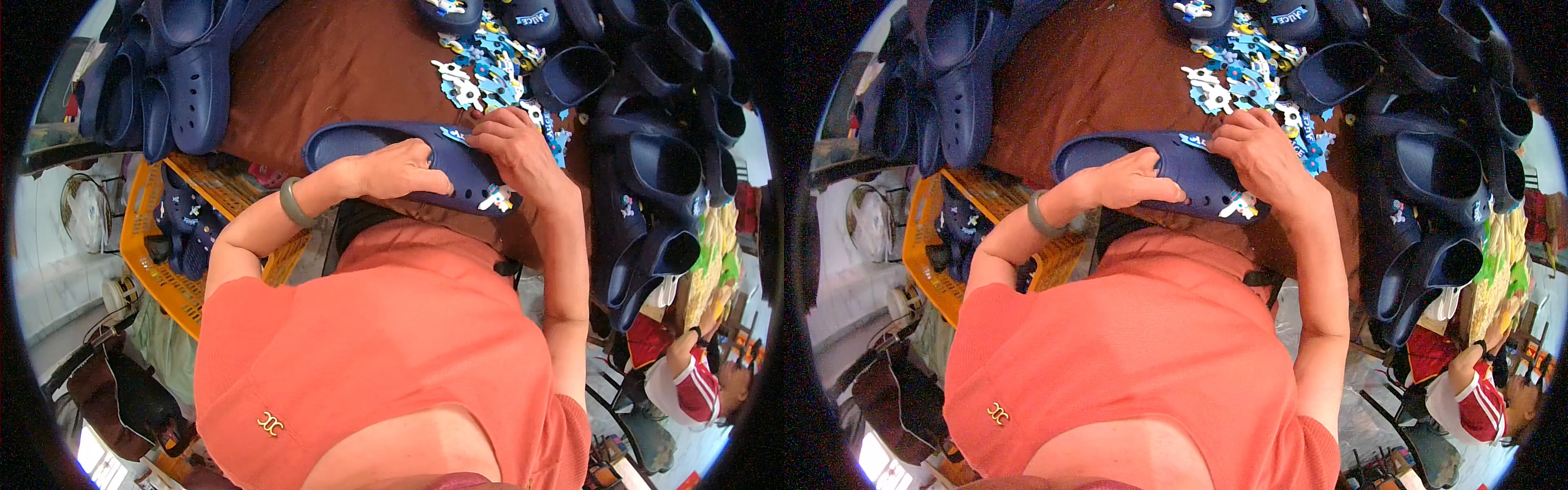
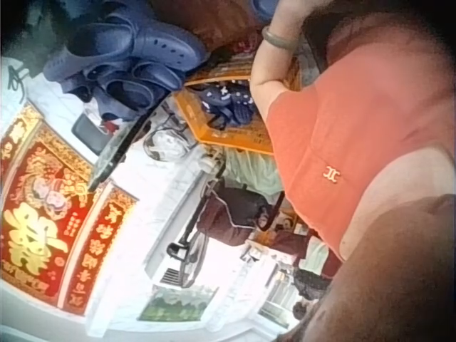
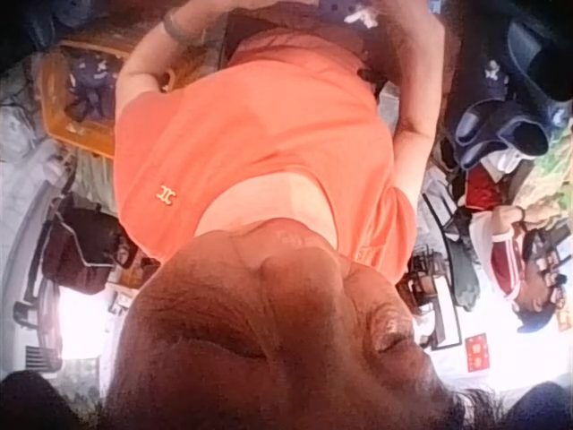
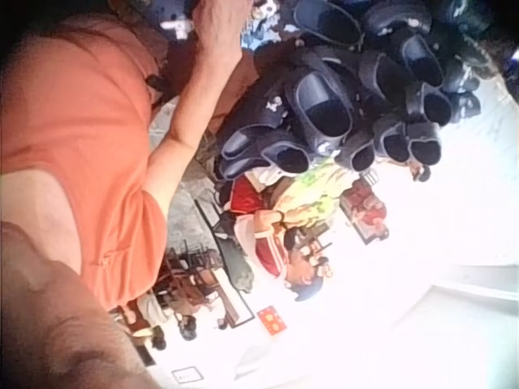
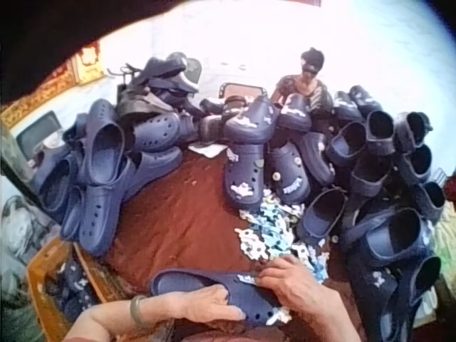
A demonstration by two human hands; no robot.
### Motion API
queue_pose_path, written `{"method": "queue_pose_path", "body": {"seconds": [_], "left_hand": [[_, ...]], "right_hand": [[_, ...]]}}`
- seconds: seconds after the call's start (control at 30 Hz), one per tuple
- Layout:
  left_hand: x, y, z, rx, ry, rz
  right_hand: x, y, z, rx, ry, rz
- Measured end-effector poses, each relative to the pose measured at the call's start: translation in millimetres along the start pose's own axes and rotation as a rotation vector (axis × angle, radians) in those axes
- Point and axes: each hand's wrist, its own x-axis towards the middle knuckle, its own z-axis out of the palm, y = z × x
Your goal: Applying decorative charms to the holes of blue clogs.
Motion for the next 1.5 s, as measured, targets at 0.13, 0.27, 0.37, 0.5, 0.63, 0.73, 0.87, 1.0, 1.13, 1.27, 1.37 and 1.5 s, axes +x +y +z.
{"method": "queue_pose_path", "body": {"seconds": [0.13,0.27,0.37,0.5,0.63,0.73,0.87,1.0,1.13,1.27,1.37,1.5], "left_hand": [[-1.2,-7.8,8.3,-0.021,0.023,0.032],[1.4,-14.0,16.3,-0.392,0.079,-0.355],[10.2,4.9,4.3,-0.527,0.097,-0.48],[9.7,12.8,1.7,-0.624,0.139,-0.629],[6.1,4.5,9.2,-0.542,0.186,-0.526],[12.1,9.9,4.4,-0.67,0.18,-0.496],[12.9,16.5,0.0,-0.658,0.151,-0.522],[17.7,31.4,-0.3,-0.659,0.266,-0.451],[13.3,8.2,3.6,-0.68,0.156,-0.496],[10.9,10.5,0.3,-0.759,0.083,-0.519],[11.2,9.0,-0.5,-0.731,0.071,-0.517],[10.3,3.3,3.3,-0.697,0.065,-0.521]], "right_hand": [[5.6,-9.7,-1.3,-0.065,-0.073,-0.005],[-1.2,-7.2,-3.6,0.089,0.037,0.113],[-38.0,0.6,-1.6,0.447,0.315,0.55],[-80.5,-18.9,-3.3,0.512,0.433,0.64],[-73.3,-50.9,-2.1,0.266,0.292,0.501],[-70.9,-61.4,6.6,0.106,0.236,0.482],[-66.6,-70.0,10.3,0.041,0.297,0.499],[-60.2,-67.8,6.9,0.25,0.298,0.553],[-69.7,-68.6,19.2,0.385,0.301,0.506],[-86.4,-54.9,18.4,0.74,0.556,0.762],[-85.5,-35.8,2.6,0.741,0.42,0.733],[-67.1,-25.8,4.7,0.698,0.242,0.622]]}}
